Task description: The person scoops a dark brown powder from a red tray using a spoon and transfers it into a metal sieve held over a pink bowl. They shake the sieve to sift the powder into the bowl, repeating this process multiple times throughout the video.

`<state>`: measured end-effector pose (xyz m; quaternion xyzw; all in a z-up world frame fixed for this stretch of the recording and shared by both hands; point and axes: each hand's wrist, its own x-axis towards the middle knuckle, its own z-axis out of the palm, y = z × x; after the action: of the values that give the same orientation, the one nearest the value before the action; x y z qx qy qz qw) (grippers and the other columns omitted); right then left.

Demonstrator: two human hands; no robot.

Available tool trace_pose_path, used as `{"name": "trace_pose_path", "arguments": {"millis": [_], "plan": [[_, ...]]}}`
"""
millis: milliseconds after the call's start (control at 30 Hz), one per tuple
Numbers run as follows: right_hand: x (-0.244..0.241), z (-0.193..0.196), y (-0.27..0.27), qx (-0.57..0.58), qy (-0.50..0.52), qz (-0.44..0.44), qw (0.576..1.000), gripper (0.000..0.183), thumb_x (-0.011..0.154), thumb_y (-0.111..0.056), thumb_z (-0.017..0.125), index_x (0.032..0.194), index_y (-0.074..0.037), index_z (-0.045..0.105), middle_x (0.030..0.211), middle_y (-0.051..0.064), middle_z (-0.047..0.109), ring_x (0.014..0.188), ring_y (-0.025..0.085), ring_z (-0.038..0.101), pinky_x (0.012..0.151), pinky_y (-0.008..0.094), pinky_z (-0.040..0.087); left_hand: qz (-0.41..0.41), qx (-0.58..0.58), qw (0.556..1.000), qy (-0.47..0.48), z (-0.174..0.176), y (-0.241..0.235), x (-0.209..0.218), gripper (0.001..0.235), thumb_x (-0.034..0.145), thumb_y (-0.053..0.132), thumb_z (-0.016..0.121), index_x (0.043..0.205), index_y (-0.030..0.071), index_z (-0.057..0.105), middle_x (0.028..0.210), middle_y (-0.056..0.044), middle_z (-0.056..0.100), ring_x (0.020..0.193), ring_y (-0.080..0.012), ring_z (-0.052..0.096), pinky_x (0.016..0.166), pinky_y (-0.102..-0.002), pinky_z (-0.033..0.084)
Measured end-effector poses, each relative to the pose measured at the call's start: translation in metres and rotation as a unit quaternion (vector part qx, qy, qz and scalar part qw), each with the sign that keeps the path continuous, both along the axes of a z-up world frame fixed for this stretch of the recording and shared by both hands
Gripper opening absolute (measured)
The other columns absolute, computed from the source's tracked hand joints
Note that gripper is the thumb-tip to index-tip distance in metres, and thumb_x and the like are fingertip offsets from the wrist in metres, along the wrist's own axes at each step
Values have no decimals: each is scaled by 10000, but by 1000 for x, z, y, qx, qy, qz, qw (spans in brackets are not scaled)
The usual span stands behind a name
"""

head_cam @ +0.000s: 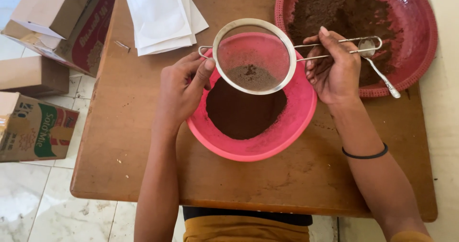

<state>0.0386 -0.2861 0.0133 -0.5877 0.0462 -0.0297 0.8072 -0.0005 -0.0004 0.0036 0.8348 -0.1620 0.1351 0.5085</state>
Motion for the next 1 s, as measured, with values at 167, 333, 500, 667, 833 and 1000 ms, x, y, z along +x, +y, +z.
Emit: {"name": "trace_pose_path", "arguments": {"millis": [167, 333, 500, 667, 833, 1000], "plan": [[-2, 2, 4, 27, 4, -9, 1000, 263, 1035, -202, 625, 895, -1, 721, 542, 55, 618, 374, 111, 553, 305, 189, 395, -4, -5, 997, -73, 5, 0, -1, 553, 1093, 384, 483, 679, 28, 574, 721, -52, 587, 718, -169, 586, 831, -316, 511], [-6, 3, 11, 7, 12, -27, 1000, 276, 1018, -241, 627, 885, -15, 716, 522, 61, 588, 362, 123, 515, 308, 203, 362, 34, 39, 992, -113, 13, 6, -7, 487, 1083, 386, 509, 784, 34, 661, 791, -43, 675, 850, -206, 657, 804, -356, 498], [-8, 0, 21, 9, 0, -28, 1000, 276, 1008, -250, 637, 890, -13, 717, 529, 50, 587, 367, 121, 523, 303, 207, 356, 59, 118, 990, -46, 25, 9, -33, 476, 1052, 493, 500, 825, 87, 601, 663, -35, 541, 581, -199, 460, 580, -378, 336], [2, -33, 31, 49, -45, -4, 998, 341, 1017, -274, 646, 991, 60, 710, 535, 188, 571, 386, 239, 626, 328, 268, 506, 91, 42, 994, -47, 0, 26, -64, 220, 1011, 359, 686, 1029, 145, 736, 808, -96, 747, 817, -312, 747, 772, -424, 587], [-5, -33, 68, 52, -39, 28, 997, 322, 1017, -267, 644, 982, 45, 714, 534, 192, 582, 390, 246, 636, 326, 280, 518, 154, 30, 986, -54, -8, 51, -91, 207, 1020, 359, 677, 1075, 168, 734, 817, -74, 752, 763, -278, 725, 753, -408, 579], [-15, -35, 104, 58, -27, 64, 996, 305, 1023, -261, 633, 974, 31, 708, 532, 196, 592, 389, 257, 640, 319, 295, 521, 210, 22, 977, -41, -17, 76, -121, 227, 1032, 385, 645, 1109, 190, 732, 830, -47, 761, 756, -248, 713, 779, -404, 565]]}}
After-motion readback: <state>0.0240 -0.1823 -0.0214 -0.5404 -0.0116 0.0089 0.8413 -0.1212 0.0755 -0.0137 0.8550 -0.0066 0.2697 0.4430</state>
